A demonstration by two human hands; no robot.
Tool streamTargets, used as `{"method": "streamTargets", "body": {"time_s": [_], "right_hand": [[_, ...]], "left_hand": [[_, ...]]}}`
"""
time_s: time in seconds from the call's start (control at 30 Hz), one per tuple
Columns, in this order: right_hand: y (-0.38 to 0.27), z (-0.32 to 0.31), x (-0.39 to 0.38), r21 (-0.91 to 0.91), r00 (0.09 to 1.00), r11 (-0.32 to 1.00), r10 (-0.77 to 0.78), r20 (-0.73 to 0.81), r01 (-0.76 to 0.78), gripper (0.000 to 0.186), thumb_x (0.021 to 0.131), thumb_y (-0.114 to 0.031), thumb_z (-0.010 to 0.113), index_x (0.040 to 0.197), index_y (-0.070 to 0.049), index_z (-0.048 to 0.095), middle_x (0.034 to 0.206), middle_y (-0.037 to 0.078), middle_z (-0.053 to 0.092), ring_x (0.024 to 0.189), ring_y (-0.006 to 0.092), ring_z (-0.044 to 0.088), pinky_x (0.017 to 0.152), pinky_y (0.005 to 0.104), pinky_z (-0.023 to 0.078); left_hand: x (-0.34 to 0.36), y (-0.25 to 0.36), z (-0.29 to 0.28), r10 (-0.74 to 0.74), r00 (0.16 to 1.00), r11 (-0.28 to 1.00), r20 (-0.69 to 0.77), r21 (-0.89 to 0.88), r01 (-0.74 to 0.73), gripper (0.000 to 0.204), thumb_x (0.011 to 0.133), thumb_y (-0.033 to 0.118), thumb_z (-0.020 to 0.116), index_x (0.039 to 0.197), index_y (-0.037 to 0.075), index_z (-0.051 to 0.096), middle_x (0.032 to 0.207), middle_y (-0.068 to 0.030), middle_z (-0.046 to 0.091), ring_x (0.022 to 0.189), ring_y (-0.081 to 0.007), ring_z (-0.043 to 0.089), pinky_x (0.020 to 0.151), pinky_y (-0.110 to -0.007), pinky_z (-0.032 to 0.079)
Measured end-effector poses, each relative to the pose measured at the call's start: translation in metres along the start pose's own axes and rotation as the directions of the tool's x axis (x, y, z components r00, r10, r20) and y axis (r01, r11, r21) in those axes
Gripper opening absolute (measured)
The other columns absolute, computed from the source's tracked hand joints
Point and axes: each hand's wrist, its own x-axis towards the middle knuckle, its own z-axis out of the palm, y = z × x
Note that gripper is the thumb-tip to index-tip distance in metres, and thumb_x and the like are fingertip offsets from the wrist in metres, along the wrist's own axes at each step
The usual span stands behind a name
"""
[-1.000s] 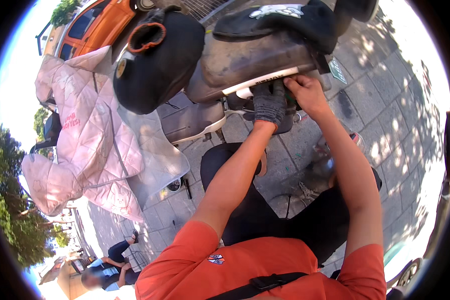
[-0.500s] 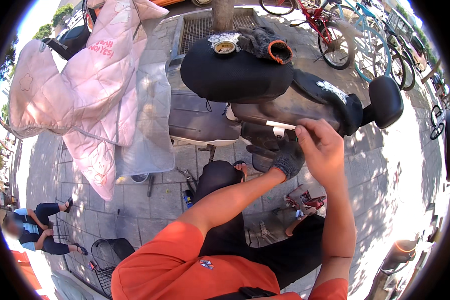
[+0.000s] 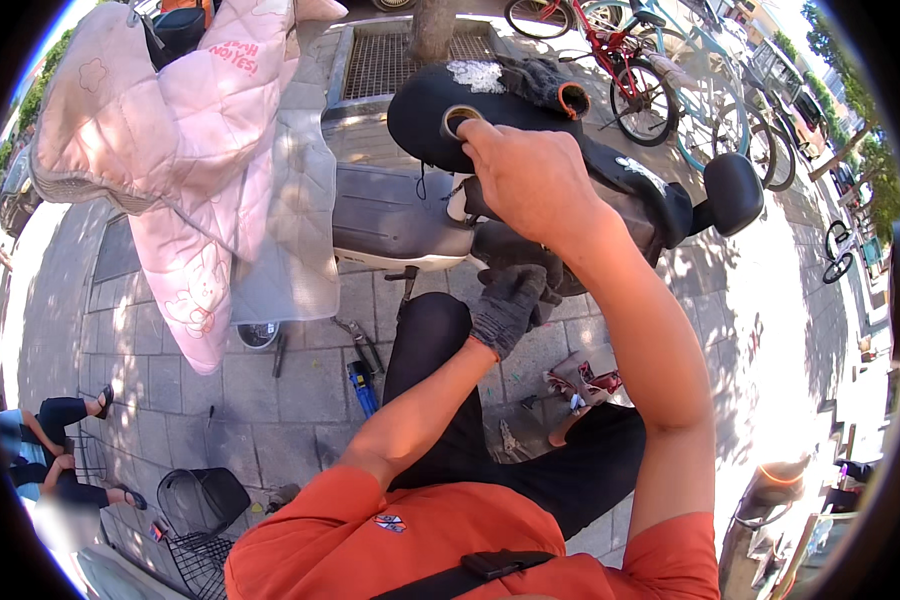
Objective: The person sits on the sidewalk and works on the handlebar area of a scooter. They use electrical tape to wrap wires and secure components near the handlebars, then use a screwdriver to tighten parts of the assembly.
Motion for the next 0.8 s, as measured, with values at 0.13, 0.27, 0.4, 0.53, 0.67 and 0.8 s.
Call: {"method": "streamTargets", "body": {"time_s": [0.13,0.27,0.4,0.53,0.67,0.8], "right_hand": [[-0.015,-0.028,-0.117,-0.058,0.933,0.941,-0.322,0.161,0.334,0.036,0.080,-0.012,0.067,0.115,-0.011,0.061,0.074,0.001,0.053,0.070,0.0223,0.063,0.062,0.0386,0.050],[-0.011,-0.044,-0.165,-0.142,0.929,0.920,-0.348,0.128,0.364,0.036,0.079,-0.014,0.065,0.115,-0.011,0.062,0.074,0.000,0.047,0.068,0.0182,0.056,0.062,0.0325,0.045],[-0.010,-0.051,-0.189,-0.165,0.912,0.899,-0.387,0.137,0.406,0.034,0.079,-0.014,0.065,0.112,-0.012,0.063,0.075,0.000,0.047,0.068,0.0176,0.054,0.061,0.0325,0.045],[-0.001,-0.058,-0.216,-0.034,0.964,0.964,-0.264,-0.038,0.262,0.034,0.079,-0.012,0.073,0.113,-0.011,0.067,0.083,0.002,0.059,0.071,0.0191,0.062,0.062,0.0337,0.049],[-0.018,-0.060,-0.229,0.418,0.965,0.893,0.234,-0.121,-0.164,0.033,0.084,-0.009,0.075,0.116,-0.008,0.069,0.097,0.007,0.068,0.078,0.0251,0.068,0.067,0.0352,0.055],[-0.023,-0.045,-0.235,0.621,0.945,0.771,0.292,-0.147,-0.141,0.023,0.088,-0.008,0.074,0.110,-0.002,0.070,0.100,0.011,0.071,0.081,0.0277,0.070,0.071,0.0348,0.056]], "left_hand": [[-0.020,0.009,-0.038,-0.039,0.983,0.563,0.178,-0.809,0.168,0.029,0.102,0.036,0.058,0.119,0.012,0.062,0.115,-0.0073,0.067,0.095,-0.0177,0.066,0.076,-0.031,0.058],[-0.054,0.015,-0.053,-0.024,0.984,0.947,0.175,-0.312,0.078,0.053,0.100,0.053,0.059,0.125,0.007,0.065,0.095,-0.0060,0.070,0.077,-0.0138,0.066,0.060,-0.028,0.054],[-0.078,0.045,-0.039,0.056,0.964,0.996,0.260,-0.081,-0.036,0.053,0.101,0.051,0.059,0.126,0.004,0.064,0.084,-0.0069,0.068,0.063,-0.0136,0.063,0.056,-0.027,0.050],[-0.088,0.049,-0.029,0.047,0.928,0.991,0.369,-0.131,0.002,0.045,0.098,0.042,0.068,0.120,0.004,0.059,0.078,-0.0083,0.065,0.053,-0.0177,0.060,0.048,-0.030,0.047],[-0.093,0.033,-0.019,0.198,0.886,0.937,0.420,-0.346,-0.046,0.035,0.100,0.036,0.066,0.115,0.005,0.059,0.075,-0.0073,0.063,0.053,-0.0179,0.060,0.046,-0.029,0.046],[-0.099,0.033,-0.014,0.158,0.852,0.908,0.500,-0.412,0.074,0.044,0.094,0.045,0.071,0.113,0.007,0.057,0.084,-0.0114,0.065,0.060,-0.0228,0.063,0.049,-0.033,0.050]]}}
